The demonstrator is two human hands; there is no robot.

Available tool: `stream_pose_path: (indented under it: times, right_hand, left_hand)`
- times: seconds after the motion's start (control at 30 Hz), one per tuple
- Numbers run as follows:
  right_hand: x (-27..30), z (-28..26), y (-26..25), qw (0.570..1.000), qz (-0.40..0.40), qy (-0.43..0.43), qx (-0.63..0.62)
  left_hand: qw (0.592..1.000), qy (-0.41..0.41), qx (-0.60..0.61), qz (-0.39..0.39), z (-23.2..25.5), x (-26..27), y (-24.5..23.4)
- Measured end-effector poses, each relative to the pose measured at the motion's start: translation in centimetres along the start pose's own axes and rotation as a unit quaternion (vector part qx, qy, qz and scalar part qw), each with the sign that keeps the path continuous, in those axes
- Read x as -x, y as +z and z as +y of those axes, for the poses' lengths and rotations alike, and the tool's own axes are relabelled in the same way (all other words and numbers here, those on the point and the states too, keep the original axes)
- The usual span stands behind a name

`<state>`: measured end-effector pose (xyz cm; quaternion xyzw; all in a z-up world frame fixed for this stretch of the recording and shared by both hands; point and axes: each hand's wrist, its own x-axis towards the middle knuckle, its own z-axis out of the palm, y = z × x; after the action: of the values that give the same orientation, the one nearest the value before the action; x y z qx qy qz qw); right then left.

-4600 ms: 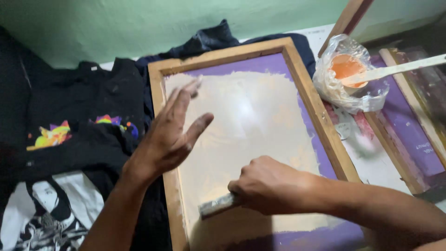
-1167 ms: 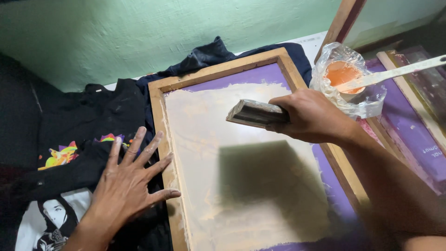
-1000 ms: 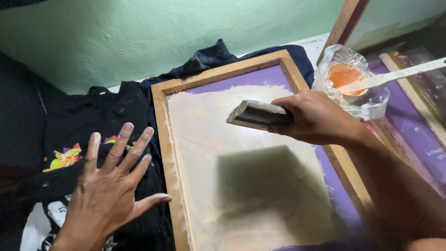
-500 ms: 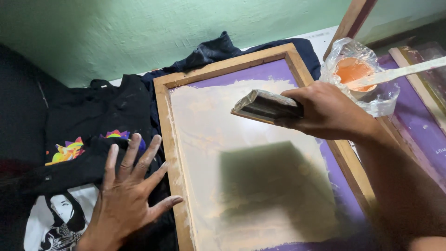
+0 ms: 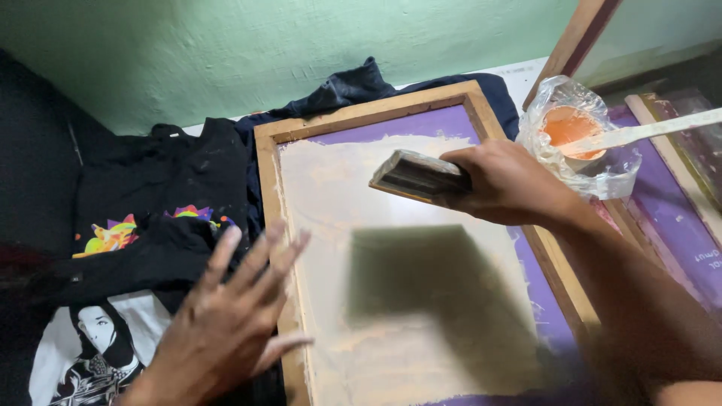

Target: The person uses a squeegee to spread white ink across a screen printing frame. They then use a spatula to scoop orange ink from a container and apply it to the screen, followed by more spreading with the squeegee.

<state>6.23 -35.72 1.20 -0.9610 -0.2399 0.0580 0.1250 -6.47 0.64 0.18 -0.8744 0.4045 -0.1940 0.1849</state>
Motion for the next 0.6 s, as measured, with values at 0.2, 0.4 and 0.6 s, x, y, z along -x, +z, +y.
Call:
stream_pose_path:
  times: [0.2,0.4,0.6]
  right_hand:
    - [-7.5,-2.5,4.9,0.982,0.093,-0.075,0.144]
    - [-11.2,-1.8,7.7,0.979,0.11,-0.1,0.141]
    - [-10.1,-1.2,8.9,0.982,0.084,-0.1,0.138]
  left_hand:
    - [0.98,-0.16,0.076,0.086,-3.5,-9.4,5.6]
    - [0.963,-0.176,0.205,-0.014,-4.8,-16.0,16.6]
    - [0.952,-0.13,0.277,-0.024,-3.4,-16.0,16.1]
